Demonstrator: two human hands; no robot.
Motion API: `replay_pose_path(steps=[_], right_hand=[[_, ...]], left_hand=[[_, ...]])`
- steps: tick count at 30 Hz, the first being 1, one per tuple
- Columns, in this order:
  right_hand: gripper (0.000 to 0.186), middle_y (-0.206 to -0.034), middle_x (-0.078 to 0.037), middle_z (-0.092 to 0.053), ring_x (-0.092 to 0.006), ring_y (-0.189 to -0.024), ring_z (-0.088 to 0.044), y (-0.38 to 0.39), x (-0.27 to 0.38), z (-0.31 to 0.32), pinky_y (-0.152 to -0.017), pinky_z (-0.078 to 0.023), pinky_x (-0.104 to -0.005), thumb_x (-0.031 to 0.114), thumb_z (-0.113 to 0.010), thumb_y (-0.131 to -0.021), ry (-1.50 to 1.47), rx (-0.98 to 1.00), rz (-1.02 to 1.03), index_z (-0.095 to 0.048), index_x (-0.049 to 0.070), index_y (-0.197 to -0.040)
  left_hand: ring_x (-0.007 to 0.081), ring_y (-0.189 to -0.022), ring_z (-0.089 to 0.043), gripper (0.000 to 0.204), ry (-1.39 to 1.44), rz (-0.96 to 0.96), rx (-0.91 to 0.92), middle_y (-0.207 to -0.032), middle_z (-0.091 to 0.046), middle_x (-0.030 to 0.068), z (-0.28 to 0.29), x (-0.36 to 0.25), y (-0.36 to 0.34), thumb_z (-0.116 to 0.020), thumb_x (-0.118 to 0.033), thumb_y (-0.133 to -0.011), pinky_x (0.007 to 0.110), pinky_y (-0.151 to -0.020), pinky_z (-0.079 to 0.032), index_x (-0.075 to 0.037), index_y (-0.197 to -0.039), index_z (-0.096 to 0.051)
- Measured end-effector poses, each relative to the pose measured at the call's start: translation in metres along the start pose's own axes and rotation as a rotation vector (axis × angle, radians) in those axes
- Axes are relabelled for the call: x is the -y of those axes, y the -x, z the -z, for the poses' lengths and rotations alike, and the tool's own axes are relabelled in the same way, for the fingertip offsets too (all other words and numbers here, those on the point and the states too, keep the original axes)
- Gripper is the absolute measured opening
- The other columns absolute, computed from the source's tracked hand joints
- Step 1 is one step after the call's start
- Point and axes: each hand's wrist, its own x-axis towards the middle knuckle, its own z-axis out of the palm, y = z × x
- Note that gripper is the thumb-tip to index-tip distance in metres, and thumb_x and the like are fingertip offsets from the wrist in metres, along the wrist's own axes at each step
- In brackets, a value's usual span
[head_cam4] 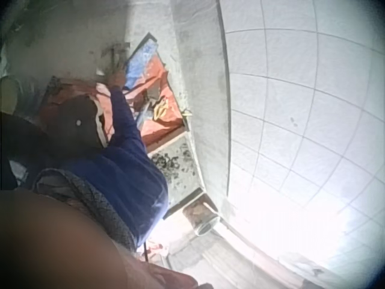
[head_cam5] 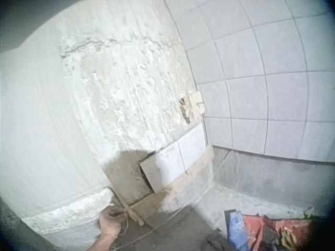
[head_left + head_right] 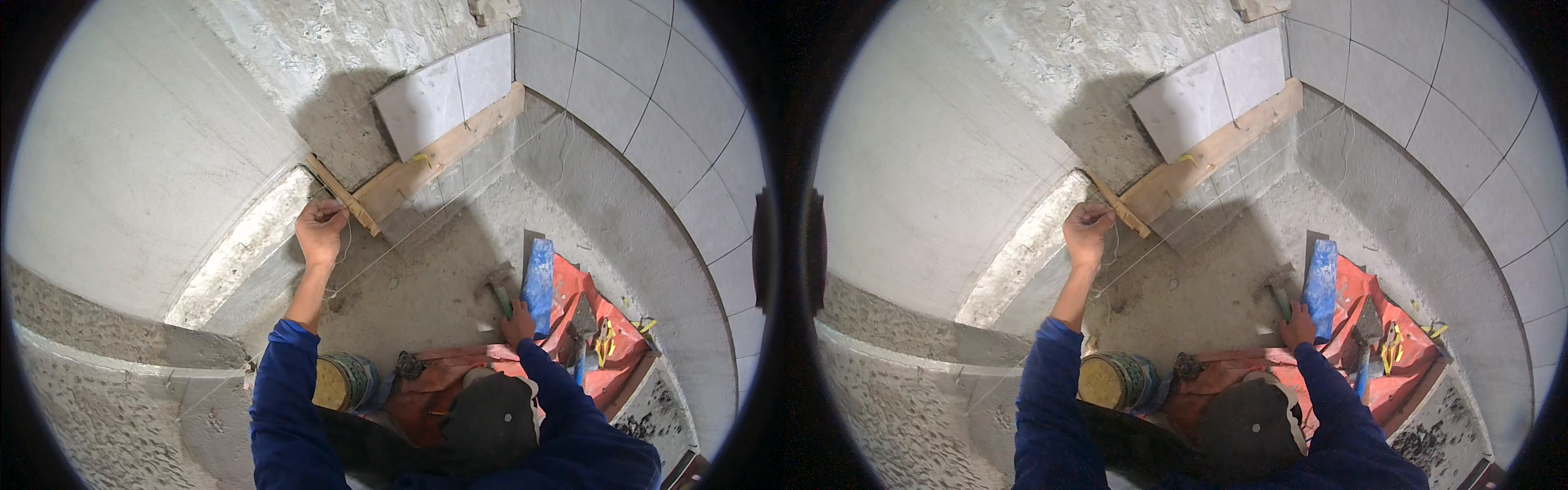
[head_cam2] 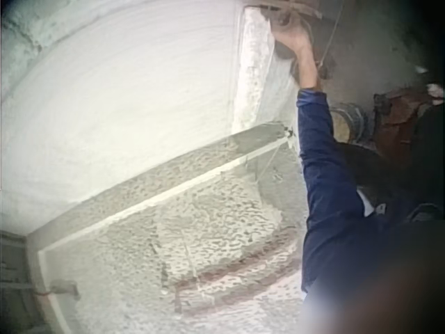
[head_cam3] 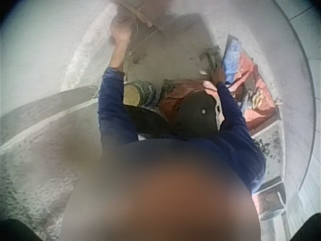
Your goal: The person uses a hammer and chisel to remove material from a wall corner, then installs a wooden support and ties a string to it. The person adjusts the string and checks alignment against the wall.
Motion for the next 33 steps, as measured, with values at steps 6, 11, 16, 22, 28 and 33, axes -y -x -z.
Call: replay_pose_path(steps=[6,11,16,22,28,33], right_hand=[[0.043,-0.108,-0.019,-0.058,-0.0407,-0.099,-0.059,-0.008,-0.004,0.021,-0.082,-0.048,-0.0510,0.023,-0.066,-0.077,0.075,0.061,0.164,-0.056,0.006,-0.115],[0.025,-0.093,-0.019,-0.064,-0.0410,-0.089,-0.062,-0.041,0.080,0.119,-0.078,-0.050,-0.0457,0.014,-0.063,-0.080,-0.028,-0.154,0.479,-0.065,0.002,-0.102],[0.029,-0.098,-0.013,-0.065,-0.0343,-0.088,-0.061,-0.040,0.251,0.249,-0.080,-0.049,-0.0402,0.004,-0.066,-0.074,-0.090,-0.264,1.137,-0.067,0.006,-0.104],[0.023,-0.104,-0.005,-0.065,-0.0241,-0.100,-0.062,-0.042,0.437,0.275,-0.086,-0.047,-0.0351,0.004,-0.069,-0.071,0.325,-0.545,1.914,-0.066,0.010,-0.093],[0.003,-0.070,0.003,-0.061,-0.0183,-0.088,-0.063,-0.063,0.503,0.265,-0.089,-0.046,-0.0326,0.017,-0.068,-0.072,0.791,-0.836,2.079,-0.069,0.016,-0.075],[0.012,-0.081,-0.004,-0.063,-0.0206,-0.084,-0.060,-0.060,0.506,0.272,-0.078,-0.042,-0.0343,0.020,-0.058,-0.073,1.061,-0.592,1.918,-0.065,0.011,-0.077]], left_hand=[[0.0127,-0.076,-0.063,0.016,-0.194,-0.002,0.046,-0.084,-0.068,0.0068,0.001,-0.013,-0.001,-0.070,0.005,-0.074,0.026,-0.069,-0.051,0.002,-0.088,-0.062],[0.0144,-0.074,-0.064,0.020,-0.302,-0.095,0.041,-0.084,-0.067,0.0075,0.000,-0.010,0.006,-0.070,0.000,-0.073,0.029,-0.070,-0.052,0.001,-0.091,-0.062],[0.0170,-0.075,-0.067,0.022,-0.144,-0.118,0.006,-0.085,-0.068,0.0090,0.000,0.001,0.005,-0.070,-0.001,-0.072,0.029,-0.070,-0.052,0.001,-0.093,-0.062],[0.0187,-0.073,-0.069,0.021,-0.110,-0.191,-0.074,-0.082,-0.070,0.0107,-0.001,0.008,0.003,-0.069,-0.001,-0.073,0.030,-0.067,-0.053,0.003,-0.092,-0.061],[0.0219,-0.074,-0.070,0.017,-0.137,-0.207,-0.061,-0.083,-0.070,0.0122,0.001,0.017,0.000,-0.070,0.001,-0.073,0.030,-0.070,-0.053,0.002,-0.088,-0.062],[0.0252,-0.077,-0.070,0.018,-0.062,-0.295,-0.072,-0.085,-0.070,0.0131,-0.002,0.023,0.003,-0.071,0.005,-0.072,0.032,-0.074,-0.054,0.002,-0.089,-0.062]])
